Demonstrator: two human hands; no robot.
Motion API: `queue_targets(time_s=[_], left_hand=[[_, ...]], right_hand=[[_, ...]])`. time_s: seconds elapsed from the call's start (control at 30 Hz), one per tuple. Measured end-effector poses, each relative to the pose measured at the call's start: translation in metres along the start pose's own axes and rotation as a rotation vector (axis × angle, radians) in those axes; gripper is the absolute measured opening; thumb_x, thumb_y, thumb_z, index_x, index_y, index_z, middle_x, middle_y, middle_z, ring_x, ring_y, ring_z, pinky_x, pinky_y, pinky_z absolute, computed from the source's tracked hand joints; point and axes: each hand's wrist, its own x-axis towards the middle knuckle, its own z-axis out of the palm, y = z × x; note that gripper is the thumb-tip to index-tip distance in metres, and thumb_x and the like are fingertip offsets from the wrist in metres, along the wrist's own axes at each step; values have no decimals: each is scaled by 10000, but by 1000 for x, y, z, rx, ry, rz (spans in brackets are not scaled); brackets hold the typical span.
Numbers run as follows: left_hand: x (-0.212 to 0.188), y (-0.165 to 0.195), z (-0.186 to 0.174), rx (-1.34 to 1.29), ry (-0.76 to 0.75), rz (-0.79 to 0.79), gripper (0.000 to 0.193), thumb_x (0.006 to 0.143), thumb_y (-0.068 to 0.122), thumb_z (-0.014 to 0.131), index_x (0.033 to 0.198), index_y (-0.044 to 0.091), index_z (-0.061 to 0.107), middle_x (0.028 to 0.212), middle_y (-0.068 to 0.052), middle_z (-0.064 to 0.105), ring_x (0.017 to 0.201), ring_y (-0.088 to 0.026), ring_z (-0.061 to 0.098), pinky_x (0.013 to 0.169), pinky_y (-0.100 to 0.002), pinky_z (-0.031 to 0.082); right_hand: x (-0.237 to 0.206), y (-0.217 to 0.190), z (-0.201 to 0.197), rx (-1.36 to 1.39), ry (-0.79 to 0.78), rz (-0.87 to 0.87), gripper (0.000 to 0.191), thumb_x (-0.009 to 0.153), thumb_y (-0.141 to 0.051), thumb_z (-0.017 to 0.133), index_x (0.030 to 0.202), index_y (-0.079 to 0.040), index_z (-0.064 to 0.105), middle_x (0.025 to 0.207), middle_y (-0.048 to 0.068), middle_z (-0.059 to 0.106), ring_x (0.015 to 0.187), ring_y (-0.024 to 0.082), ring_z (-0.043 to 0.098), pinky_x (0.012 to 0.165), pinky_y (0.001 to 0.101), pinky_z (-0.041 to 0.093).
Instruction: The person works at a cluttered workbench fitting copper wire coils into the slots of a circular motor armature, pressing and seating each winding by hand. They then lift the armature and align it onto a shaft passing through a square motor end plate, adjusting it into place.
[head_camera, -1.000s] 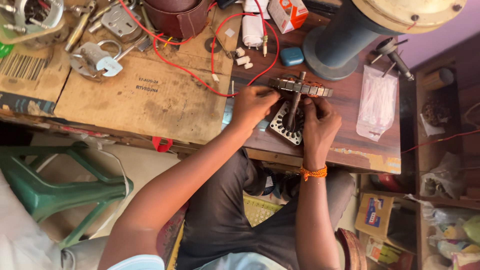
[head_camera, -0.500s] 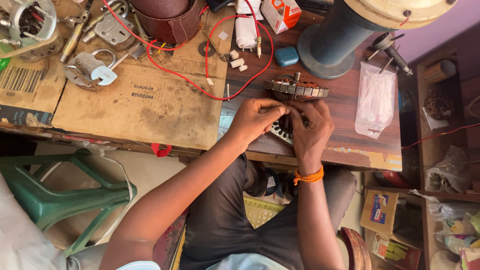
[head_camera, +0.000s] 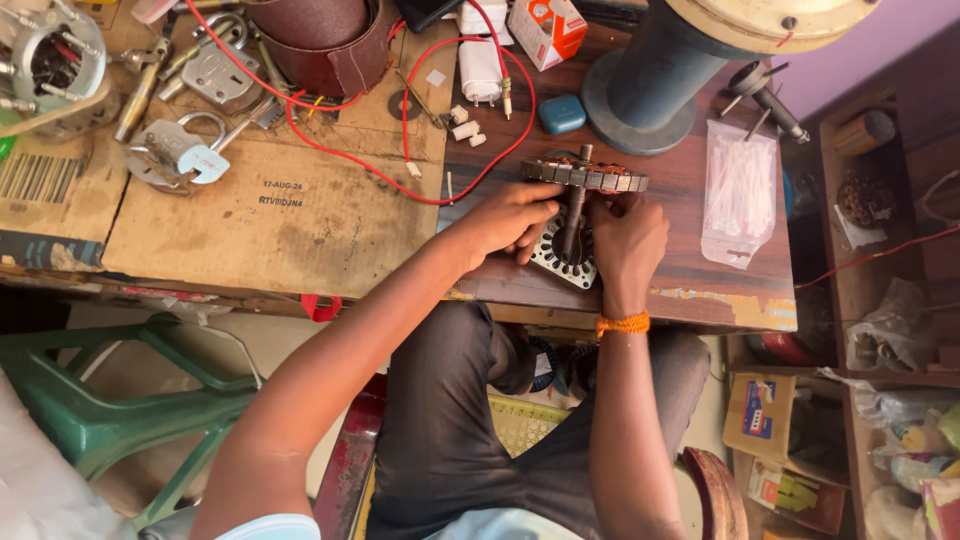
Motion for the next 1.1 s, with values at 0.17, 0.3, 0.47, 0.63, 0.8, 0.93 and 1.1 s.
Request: queue_targets(time_s=[0.17, 0.3, 0.47, 0.63, 0.8, 0.93, 1.1], left_hand=[[5, -6, -5, -11, -25, -20, 531, 1013, 209, 510, 1523, 76, 447, 570, 30, 465, 488, -102, 541, 489, -261, 430], [13, -11, 8, 10, 101, 60, 447, 989, 179, 596, 1412, 34, 619, 553, 23, 495, 445, -92, 488, 460, -281, 424], [17, -7, 10, 192, 137, 89, 359, 946, 157, 657, 1277, 30, 709, 521, -18, 529, 387, -97, 485, 419, -296, 415], [14, -1, 8, 233, 91, 93, 321, 959, 171, 646, 1251, 41, 674, 546, -10, 559, 388, -89, 492, 411, -291, 407], [9, -4, 12, 219, 128, 142, 261, 957, 148, 645, 1168, -4, 671, 568, -6, 571, 385, -94, 486, 390, -310, 376], [7, -9, 18, 249, 239, 204, 247, 958, 155, 657, 1146, -3, 677, 568, -55, 576, 379, -99, 481, 394, -309, 386], [-3, -12, 27, 499, 501, 504, 133, 916, 123, 674, 1003, 25, 692, 758, -113, 712, 625, -230, 672, 586, -369, 519]], right_hand=[[7, 0, 2, -62, -34, 80, 296, 829, -283, 817, 919, -3, 780, 850, 211, 753, 817, 381, 741, 704, 454, 561], [2, 2, 12, -145, 54, 78, 300, 825, -290, 833, 868, 0, 770, 830, 242, 732, 811, 433, 713, 707, 488, 558], [4, 5, 16, -164, 72, 49, 309, 819, -291, 835, 805, -1, 731, 813, 243, 720, 788, 457, 699, 697, 512, 550], [2, -1, 15, -139, 58, 59, 265, 857, -263, 784, 832, -5, 728, 821, 219, 730, 804, 442, 702, 706, 511, 540], [-1, -8, 8, -90, 30, 43, 241, 874, -246, 758, 866, -7, 728, 842, 188, 742, 812, 423, 708, 712, 506, 531], [-3, -13, 4, -37, 22, 41, 234, 877, -253, 755, 895, -20, 750, 851, 175, 751, 812, 411, 712, 711, 499, 531], [-5, -14, -1, -6, 9, 36, 241, 883, -266, 756, 914, -27, 766, 866, 176, 757, 814, 396, 722, 720, 483, 540]])
